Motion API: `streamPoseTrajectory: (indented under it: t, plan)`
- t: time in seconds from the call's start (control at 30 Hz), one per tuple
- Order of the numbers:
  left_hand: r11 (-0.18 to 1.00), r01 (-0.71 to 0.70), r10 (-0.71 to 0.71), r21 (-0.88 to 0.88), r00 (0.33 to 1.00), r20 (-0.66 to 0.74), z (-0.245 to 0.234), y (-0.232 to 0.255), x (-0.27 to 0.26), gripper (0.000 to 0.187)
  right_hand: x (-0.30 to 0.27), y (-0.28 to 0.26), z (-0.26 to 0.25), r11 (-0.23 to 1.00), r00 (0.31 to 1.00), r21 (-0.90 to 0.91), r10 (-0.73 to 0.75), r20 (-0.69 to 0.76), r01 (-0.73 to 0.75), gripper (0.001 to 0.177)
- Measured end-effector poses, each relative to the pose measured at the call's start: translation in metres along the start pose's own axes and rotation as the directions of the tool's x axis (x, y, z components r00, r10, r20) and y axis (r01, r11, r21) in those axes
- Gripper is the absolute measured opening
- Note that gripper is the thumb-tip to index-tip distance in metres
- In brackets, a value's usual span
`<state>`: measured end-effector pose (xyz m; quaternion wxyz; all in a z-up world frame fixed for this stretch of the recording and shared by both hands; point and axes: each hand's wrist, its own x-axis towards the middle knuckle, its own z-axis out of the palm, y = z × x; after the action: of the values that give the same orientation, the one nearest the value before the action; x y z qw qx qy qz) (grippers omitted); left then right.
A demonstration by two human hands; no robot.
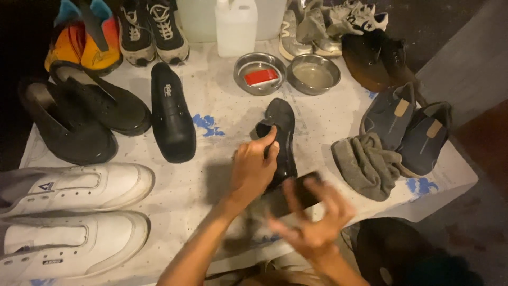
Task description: The person cleans a black leather shoe using a small brush and a cloth. They scrub the shoe's surface with the brush, wipe it with the cloth, and then dip a red sponge into a bowl of liquid to continue cleaning the shoe.
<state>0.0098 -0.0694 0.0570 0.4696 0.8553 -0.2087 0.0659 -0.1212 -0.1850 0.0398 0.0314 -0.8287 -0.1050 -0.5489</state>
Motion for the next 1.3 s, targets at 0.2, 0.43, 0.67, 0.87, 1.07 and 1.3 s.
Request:
streamPoseTrajectory:
  t: [0.2,0.43,0.67,0.87,1.07,1.3]
  plan:
    - [0.998,-0.046,0.049,0.03,0.995,-0.092,0.017,-0.015,0.004,0.061,0.012,-0.012,-0.008,0.999,0.998,0.019,0.04,0.056,-0.041,0.062]
    - [0.999,0.025,-0.024,0.033,0.999,-0.023,0.008,-0.01,0.003,0.051,0.004,0.004,-0.002,0.997,0.998,-0.034,0.065,0.021,-0.064,0.073]
    - [0.997,-0.076,0.076,-0.006,0.995,-0.059,0.002,-0.022,-0.006,0.056,0.027,0.01,-0.004,0.975,0.988,0.176,0.12,0.098,-0.136,0.056]
    - [0.967,-0.074,0.067,-0.245,0.997,-0.035,-0.026,-0.047,-0.025,0.057,0.012,0.052,0.037,0.901,0.975,0.402,0.084,0.205,-0.162,0.068]
    - [0.898,0.047,0.014,-0.438,0.991,0.135,-0.073,-0.048,-0.026,0.043,0.013,0.09,0.076,0.796,0.958,0.543,0.157,0.241,-0.267,0.068]
    - [0.914,-0.031,0.117,-0.404,0.975,0.189,-0.082,-0.052,-0.035,0.038,0.051,0.136,0.109,0.838,0.956,0.502,0.074,0.282,-0.213,0.054]
